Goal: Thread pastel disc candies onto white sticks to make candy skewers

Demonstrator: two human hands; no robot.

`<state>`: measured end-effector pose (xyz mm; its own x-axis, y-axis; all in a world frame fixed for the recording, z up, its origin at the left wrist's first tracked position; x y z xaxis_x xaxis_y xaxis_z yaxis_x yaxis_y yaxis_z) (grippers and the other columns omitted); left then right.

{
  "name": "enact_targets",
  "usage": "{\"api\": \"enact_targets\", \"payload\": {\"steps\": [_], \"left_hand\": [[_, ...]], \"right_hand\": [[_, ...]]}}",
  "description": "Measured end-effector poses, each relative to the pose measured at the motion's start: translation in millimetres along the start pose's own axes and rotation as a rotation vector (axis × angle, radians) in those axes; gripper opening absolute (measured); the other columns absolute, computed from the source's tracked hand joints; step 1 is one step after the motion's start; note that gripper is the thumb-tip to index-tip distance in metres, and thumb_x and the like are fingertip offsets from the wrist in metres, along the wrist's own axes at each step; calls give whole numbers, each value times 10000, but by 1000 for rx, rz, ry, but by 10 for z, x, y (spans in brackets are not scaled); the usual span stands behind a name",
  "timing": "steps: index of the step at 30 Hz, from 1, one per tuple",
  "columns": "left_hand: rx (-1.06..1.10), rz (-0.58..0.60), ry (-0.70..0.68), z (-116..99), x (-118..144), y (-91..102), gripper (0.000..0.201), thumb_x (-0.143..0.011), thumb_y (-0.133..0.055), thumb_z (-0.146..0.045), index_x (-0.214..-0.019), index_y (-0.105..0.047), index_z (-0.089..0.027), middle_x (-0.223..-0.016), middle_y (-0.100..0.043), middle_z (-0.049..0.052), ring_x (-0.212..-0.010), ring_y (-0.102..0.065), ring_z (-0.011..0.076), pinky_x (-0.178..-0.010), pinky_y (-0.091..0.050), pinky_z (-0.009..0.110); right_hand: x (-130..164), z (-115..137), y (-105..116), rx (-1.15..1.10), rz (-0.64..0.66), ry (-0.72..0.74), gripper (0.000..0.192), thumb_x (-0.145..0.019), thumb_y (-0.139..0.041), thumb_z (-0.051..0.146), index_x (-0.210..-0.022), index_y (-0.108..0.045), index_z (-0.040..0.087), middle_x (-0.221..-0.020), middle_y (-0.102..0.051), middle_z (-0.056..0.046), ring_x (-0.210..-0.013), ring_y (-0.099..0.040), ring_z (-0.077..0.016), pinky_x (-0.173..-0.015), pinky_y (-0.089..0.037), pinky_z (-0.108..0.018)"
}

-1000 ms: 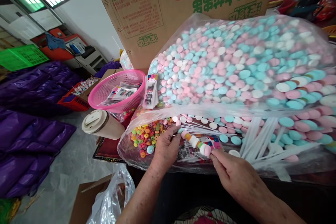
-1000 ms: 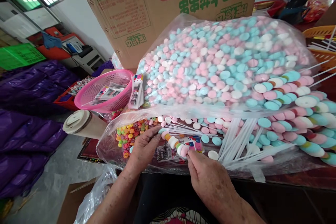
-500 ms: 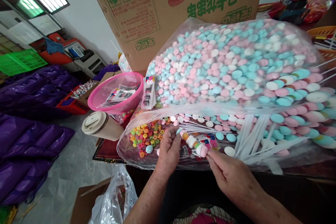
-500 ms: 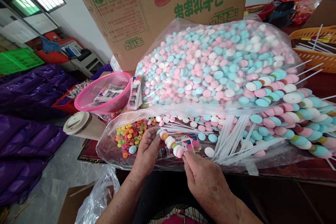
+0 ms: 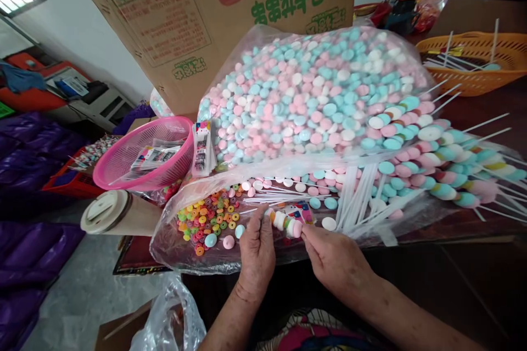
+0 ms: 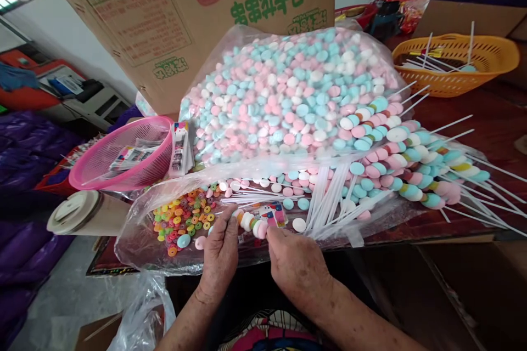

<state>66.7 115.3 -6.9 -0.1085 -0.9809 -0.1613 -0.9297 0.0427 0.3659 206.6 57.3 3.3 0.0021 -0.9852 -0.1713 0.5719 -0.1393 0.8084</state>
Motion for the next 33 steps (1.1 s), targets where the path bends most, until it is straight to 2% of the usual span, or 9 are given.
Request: {"api": "enact_targets", "payload": {"steps": [4,7,10,16,20,23,26,30,33], "left_hand": [[-393,191,-122,-202,-104,-169,376,-884,-465,-296,-1240,-515,-187,-1178,-605,111,-1093,-545,240,-941,-411,413],[-804,450,-167,-179,-182,-419,277,-798,-578,-305,-1050,-623,-199,-1020,-636,99,-1006,-554,291,-887,-396,469],[-955,575,-118,-97,-271,-525,154,-764,-610,-317,-853,-646,-197,-948,-630,77,-964,-555,288,-846,-381,460],[-808,629,-94,-98,-307,-578,55,-792,-558,-229,-817,-590,-193,-816,-658,8,-825,-586,195,-860,-337,391],[-830,593,-83,-52,-295,-565,241,-722,-656,-347,-892,-592,-188,-872,-651,38,-884,-572,240,-845,-341,405],[-783,599,-73,-5,-310,-571,123,-751,-628,-309,-739,-603,-189,-839,-629,30,-875,-563,227,-838,-350,394],[-597,533,-105,-123,-376,-493,102,-782,-586,-259,-717,-585,-181,-867,-613,32,-880,-549,200,-813,-380,345],[-298,646,-195,-466,-294,-552,88,-838,-514,-249,-802,-566,-187,-742,-591,-7,-706,-524,136,-685,-403,252],[-153,739,-246,-666,-189,-655,115,-840,-507,-240,-920,-583,-204,-698,-557,-33,-641,-490,113,-636,-393,222]], "right_hand": [[60,-434,299,-267,-74,-130,275,-888,-400,328,-701,-553,198,-590,-566,5,-529,-509,-130,-509,-381,-221],[169,-721,490,-398,-168,-251,263,-843,-487,400,-676,-544,206,-582,-528,23,-558,-487,-128,-513,-391,-209],[213,-749,451,-528,-153,-288,271,-840,-495,412,-687,-566,200,-624,-551,14,-607,-500,-135,-554,-411,-217],[150,-726,248,-911,-182,-396,251,-764,-615,419,-708,-643,176,-501,-428,46,-452,-328,-83,-419,-278,-218],[140,-795,76,-1145,-175,-491,263,-713,-693,391,-882,-698,190,-518,-413,61,-448,-266,-61,-412,-217,-212],[213,-892,-23,-1226,-189,-579,305,-670,-732,397,-885,-703,183,-530,-456,53,-440,-261,-52,-404,-187,-213],[277,-948,-27,-1224,-211,-640,351,-639,-751,410,-895,-703,175,-571,-526,35,-426,-278,-50,-394,-183,-215],[150,-818,181,-1109,-234,-547,320,-650,-739,395,-887,-697,184,-677,-598,13,-544,-448,-100,-480,-344,-230],[-66,-557,223,-975,-88,-375,263,-695,-691,381,-863,-686,179,-769,-624,-2,-688,-520,-144,-617,-414,-258]]}}
Point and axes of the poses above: each hand's wrist, its own x-axis away from the middle knuckle, its own y-axis out of the back of the hand, z = x × y, the point moved 10 cm from there along -x, towards the middle knuckle
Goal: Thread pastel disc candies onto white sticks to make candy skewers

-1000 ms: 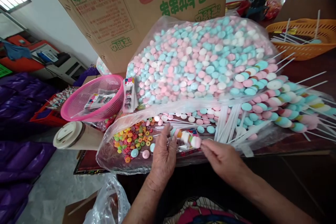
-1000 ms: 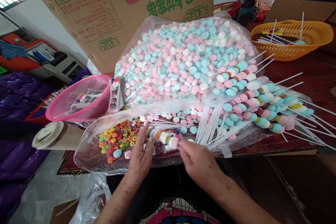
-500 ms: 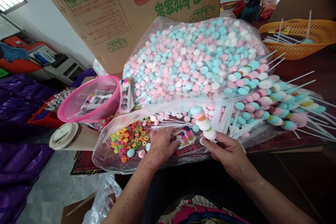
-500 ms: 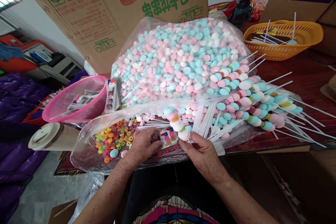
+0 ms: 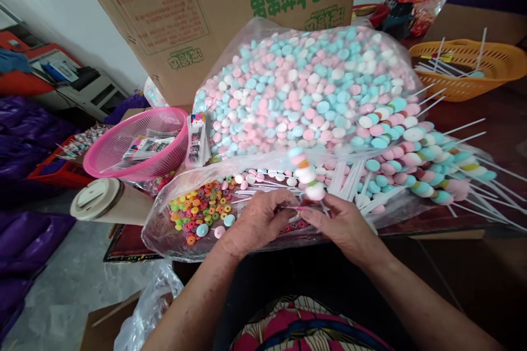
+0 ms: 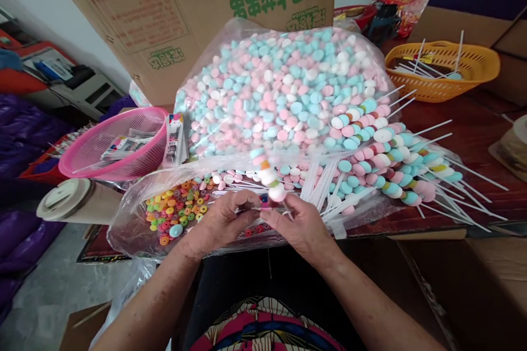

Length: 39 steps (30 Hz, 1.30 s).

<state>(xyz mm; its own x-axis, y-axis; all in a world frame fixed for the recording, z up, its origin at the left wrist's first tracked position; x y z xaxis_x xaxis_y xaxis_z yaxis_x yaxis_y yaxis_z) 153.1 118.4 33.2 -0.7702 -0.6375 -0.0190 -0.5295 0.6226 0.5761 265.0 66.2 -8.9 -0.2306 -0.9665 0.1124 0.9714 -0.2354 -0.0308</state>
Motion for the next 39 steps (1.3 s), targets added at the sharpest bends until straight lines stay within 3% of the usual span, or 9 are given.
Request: {"api": "enact_targets", "payload": {"steps": [3,7,9,14,19,25,30,34,39], "left_hand": [[72,-35,91,133,-25,-5,340,-790,-573,-243,-1125,-524,-212,-714,-561,-41,-630,-505,113,-611,-399,216],[-98,-92,205,424,-32,95,74,-741,-614,-236,-787,-601,-179,-736,-595,-15,-703,-529,132,-658,-398,229],[-132,-66,187,465,-51,120,120,-776,-581,-262,-698,-584,-170,-684,-576,-15,-663,-508,123,-625,-386,220],[-170,97,69,312,-130,145,220,-845,-510,-306,-703,-605,-167,-657,-567,-14,-647,-503,115,-639,-400,210],[-222,208,-8,66,-116,141,181,-866,-473,-242,-814,-639,-192,-815,-637,5,-802,-550,142,-765,-420,235],[22,-193,209,227,71,170,166,-835,-550,-327,-886,-585,-173,-751,-600,-7,-685,-532,124,-631,-420,222],[80,-280,117,235,193,208,218,-872,-502,-329,-756,-588,-166,-683,-578,-10,-659,-516,116,-642,-416,227],[-13,-252,-42,117,264,406,278,-918,-420,-294,-707,-554,-173,-668,-543,-2,-653,-500,116,-646,-415,239],[-12,-262,-191,-31,325,515,220,-926,-408,-280,-870,-603,-196,-824,-644,42,-804,-583,148,-817,-452,307]], "right_hand": [[-93,-14,-57,92,-5,7,253,-741,-611,414,-699,-630,165,-578,-509,30,-563,-443,-118,-525,-363,-238],[-192,-146,41,119,-125,2,349,-720,-608,482,-577,-522,175,-518,-421,44,-505,-377,-102,-467,-313,-228],[-220,-161,79,140,-144,8,346,-708,-632,485,-594,-541,171,-549,-452,35,-533,-400,-107,-491,-334,-230],[-220,-8,189,54,-165,45,349,-677,-702,448,-878,-639,169,-873,-624,-32,-735,-535,-154,-641,-435,-260],[-221,25,-33,-89,33,-13,295,-715,-674,446,-780,-645,160,-576,-479,42,-466,-338,-71,-422,-280,-217],[-194,53,-34,-123,-130,35,258,-732,-659,425,-772,-622,173,-563,-421,55,-467,-283,-66,-407,-246,-215],[-132,138,204,47,-151,24,281,-726,-661,440,-679,-566,180,-586,-502,33,-482,-400,-81,-432,-341,-212],[54,476,618,373,-132,264,146,-790,-610,342,-858,-650,220,-759,-643,-9,-654,-574,-146,-573,-463,-239],[294,811,696,686,-35,607,142,-813,-577,203,-929,-634,262,-811,-666,-14,-716,-619,-176,-634,-488,-277]]}}
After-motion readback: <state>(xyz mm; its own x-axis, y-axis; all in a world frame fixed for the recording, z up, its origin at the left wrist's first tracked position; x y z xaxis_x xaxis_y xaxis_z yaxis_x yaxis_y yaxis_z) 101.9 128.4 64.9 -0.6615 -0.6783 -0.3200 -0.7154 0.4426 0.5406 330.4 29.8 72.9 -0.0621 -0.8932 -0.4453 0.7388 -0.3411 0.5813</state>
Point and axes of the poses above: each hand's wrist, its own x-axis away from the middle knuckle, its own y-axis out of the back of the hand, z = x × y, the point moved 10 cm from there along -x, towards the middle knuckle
